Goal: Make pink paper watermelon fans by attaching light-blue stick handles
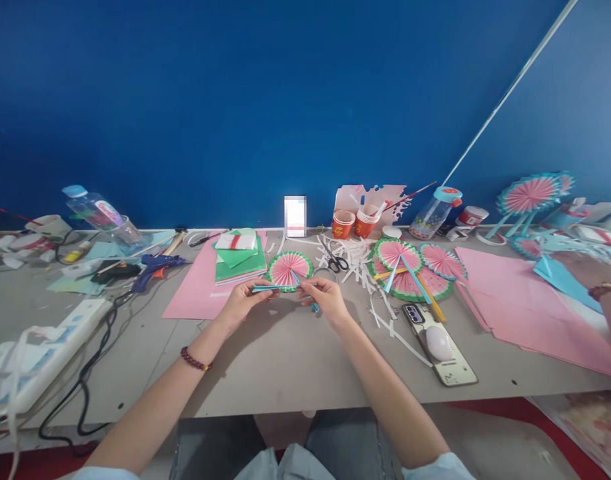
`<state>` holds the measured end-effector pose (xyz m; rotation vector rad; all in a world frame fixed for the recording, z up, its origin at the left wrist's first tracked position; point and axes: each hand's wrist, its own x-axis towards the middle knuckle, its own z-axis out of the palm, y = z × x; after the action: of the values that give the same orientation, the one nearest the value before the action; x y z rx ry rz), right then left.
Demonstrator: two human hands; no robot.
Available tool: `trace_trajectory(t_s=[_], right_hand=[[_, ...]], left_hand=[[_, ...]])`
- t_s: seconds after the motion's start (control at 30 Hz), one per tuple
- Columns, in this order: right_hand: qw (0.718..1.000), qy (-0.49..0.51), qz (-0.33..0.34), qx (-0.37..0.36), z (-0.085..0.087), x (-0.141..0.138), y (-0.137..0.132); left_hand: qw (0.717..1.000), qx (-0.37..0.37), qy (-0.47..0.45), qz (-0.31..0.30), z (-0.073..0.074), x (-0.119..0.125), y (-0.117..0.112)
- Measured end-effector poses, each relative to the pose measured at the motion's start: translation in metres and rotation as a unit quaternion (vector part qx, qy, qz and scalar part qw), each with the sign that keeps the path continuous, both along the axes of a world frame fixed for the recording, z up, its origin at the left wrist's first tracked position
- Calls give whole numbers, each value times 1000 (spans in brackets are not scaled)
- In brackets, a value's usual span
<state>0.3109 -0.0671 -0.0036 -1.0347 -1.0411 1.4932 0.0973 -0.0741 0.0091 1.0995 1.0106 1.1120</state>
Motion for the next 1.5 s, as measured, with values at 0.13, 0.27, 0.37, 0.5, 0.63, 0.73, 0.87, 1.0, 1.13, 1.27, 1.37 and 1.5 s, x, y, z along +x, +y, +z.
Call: trace_trajectory(t_s=[0.13, 0.27, 0.37, 0.5, 0.63, 0.73, 0.87, 1.0, 1.13, 1.27, 1.37, 1.5], right_hand=[[1000, 1, -2, 7, 1, -1, -1], [1000, 7, -12, -4, 3, -1, -1], [1000, 19, -20, -10, 2, -2, 0], [999, 36, -21, -22, 1, -3, 0], [999, 20, -13, -26, 2, -1, 0], [1000, -30, -1, 10, 3, 1, 1], [996, -71, 9, 55, 4, 0, -2], [990, -127, 43, 45, 6, -5, -10], [987, -146, 60, 35, 4, -9, -14], [988, -145, 54, 21, 2, -8, -12], [990, -132, 47, 28, 4, -7, -11], [992, -117, 47, 23, 7, -8, -12]], left_hand=[[1000, -3, 4, 19, 3, -1, 0], [999, -29, -19, 29, 3, -1, 1], [998, -35, -40, 39, 2, 1, 1], [998, -25, -36, 51, 2, 3, 1], [1000, -16, 13, 23, 4, -3, 2], [994, 23, 96, -36, 8, -12, 4], [972, 95, 199, -81, 12, -15, 2], [953, 151, 237, -115, 9, -5, -4], [945, 192, 254, -79, 6, 2, -8], [940, 204, 267, -57, 9, 0, -9], [943, 191, 266, -55, 12, -2, -8], [956, 172, 227, -67, 11, -1, -4]])
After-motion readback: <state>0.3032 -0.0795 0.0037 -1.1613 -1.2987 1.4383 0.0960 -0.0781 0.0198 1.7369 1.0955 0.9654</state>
